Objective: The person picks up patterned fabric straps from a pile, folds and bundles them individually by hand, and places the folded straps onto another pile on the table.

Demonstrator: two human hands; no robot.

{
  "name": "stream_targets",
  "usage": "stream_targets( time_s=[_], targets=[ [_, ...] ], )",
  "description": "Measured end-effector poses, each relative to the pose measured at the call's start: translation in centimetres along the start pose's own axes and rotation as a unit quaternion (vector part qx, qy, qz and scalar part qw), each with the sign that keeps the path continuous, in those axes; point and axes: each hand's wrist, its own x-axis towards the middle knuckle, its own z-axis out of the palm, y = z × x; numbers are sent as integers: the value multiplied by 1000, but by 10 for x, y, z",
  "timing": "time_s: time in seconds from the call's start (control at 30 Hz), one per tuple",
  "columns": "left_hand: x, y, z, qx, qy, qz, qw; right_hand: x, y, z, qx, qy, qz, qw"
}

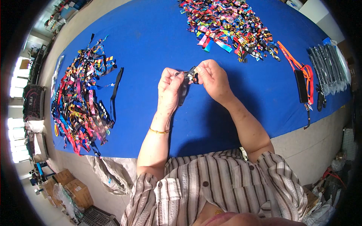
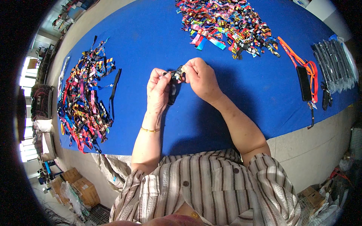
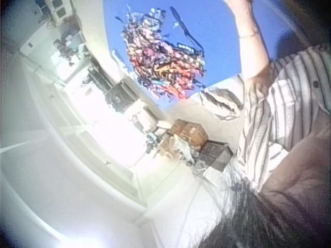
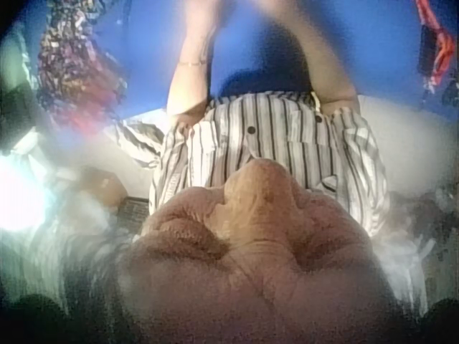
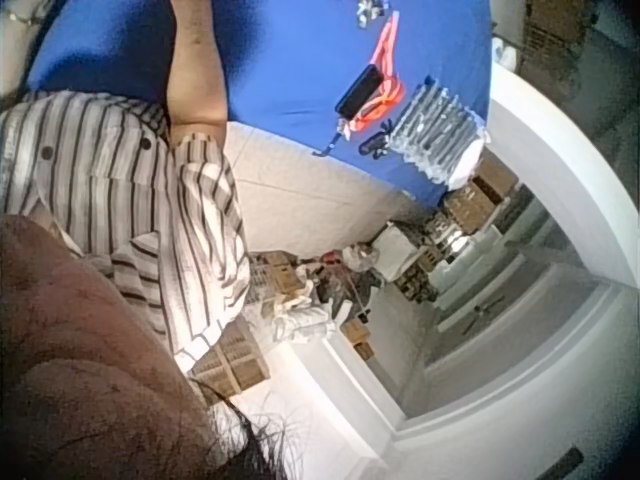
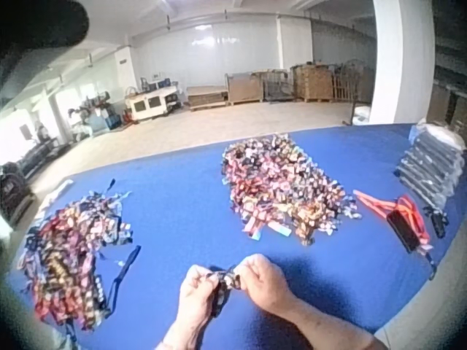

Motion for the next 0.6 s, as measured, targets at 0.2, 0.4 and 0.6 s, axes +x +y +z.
stream_targets(
  time_s=[0.2, 0.4, 0.6],
  targets=[
    [0, 1, 4, -25, -2, 0, 1000, 3, -2, -7, 6, 8, 39, 999],
    [0, -1, 11, -15, -15, -12, 1000, 2, 6, -5, 16, -7, 32, 999],
    [5, -2, -4, -4, 3, -9, 1000, 2, 7, -5, 87, -50, 8, 995]
  ],
)
